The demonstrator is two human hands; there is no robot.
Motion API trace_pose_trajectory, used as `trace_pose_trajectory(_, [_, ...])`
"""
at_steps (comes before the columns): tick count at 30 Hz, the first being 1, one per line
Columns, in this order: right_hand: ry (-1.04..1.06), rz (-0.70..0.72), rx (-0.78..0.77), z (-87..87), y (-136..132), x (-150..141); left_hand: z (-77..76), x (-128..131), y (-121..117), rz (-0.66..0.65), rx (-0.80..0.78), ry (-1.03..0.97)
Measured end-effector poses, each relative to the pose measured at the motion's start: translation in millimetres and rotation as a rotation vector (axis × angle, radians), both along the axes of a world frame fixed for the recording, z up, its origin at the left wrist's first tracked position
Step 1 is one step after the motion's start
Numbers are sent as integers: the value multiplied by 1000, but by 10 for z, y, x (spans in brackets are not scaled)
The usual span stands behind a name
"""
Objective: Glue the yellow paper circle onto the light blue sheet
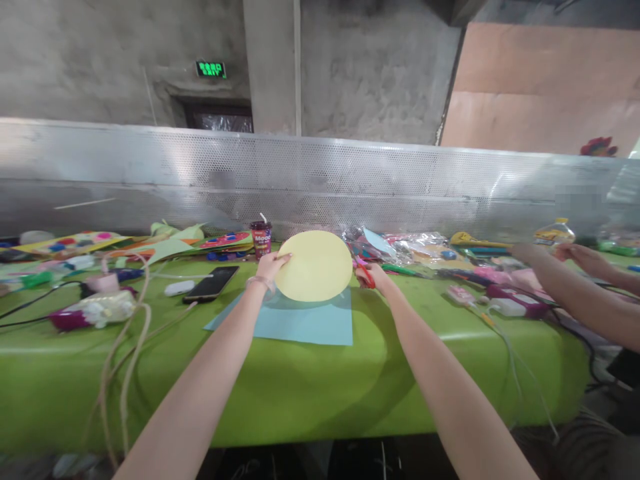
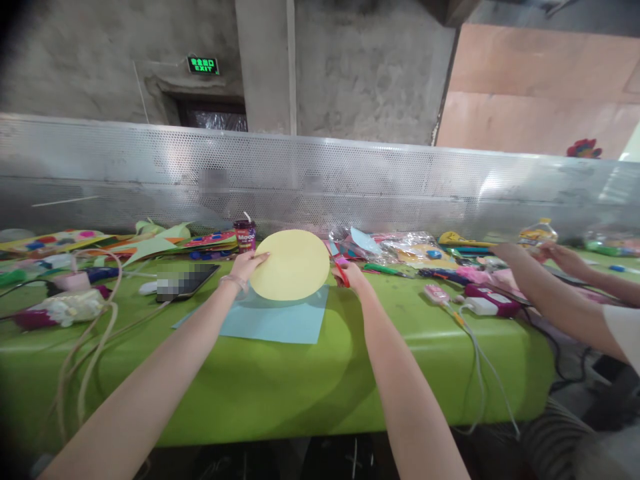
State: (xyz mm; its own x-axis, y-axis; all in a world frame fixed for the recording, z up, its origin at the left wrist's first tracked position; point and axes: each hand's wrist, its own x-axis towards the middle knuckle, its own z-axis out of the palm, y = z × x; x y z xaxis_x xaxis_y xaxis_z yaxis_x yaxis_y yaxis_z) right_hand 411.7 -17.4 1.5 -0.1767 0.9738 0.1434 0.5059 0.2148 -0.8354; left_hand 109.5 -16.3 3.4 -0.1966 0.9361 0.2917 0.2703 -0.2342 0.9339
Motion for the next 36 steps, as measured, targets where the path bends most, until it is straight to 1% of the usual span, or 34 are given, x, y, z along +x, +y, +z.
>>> trace_pose_trajectory(5, [1, 22, -14, -5, -4, -12, -10, -21, 35, 41, 24, -9])
trace_pose_trajectory(13, [5, 48, -33, 14, -42, -44, -13, -15, 36, 37, 32, -6])
trace_pose_trajectory(21, [25, 57, -26, -41, 23, -29, -15, -10, 41, 45, 30, 34])
trace_pose_trajectory(29, [38, 54, -24, -39, 19, -26, -13, -10, 41, 37, 37, 4])
trace_pose_trajectory(36, [34, 50, -30, -32, 9, -35, -21, -10, 38, 26, 53, -61])
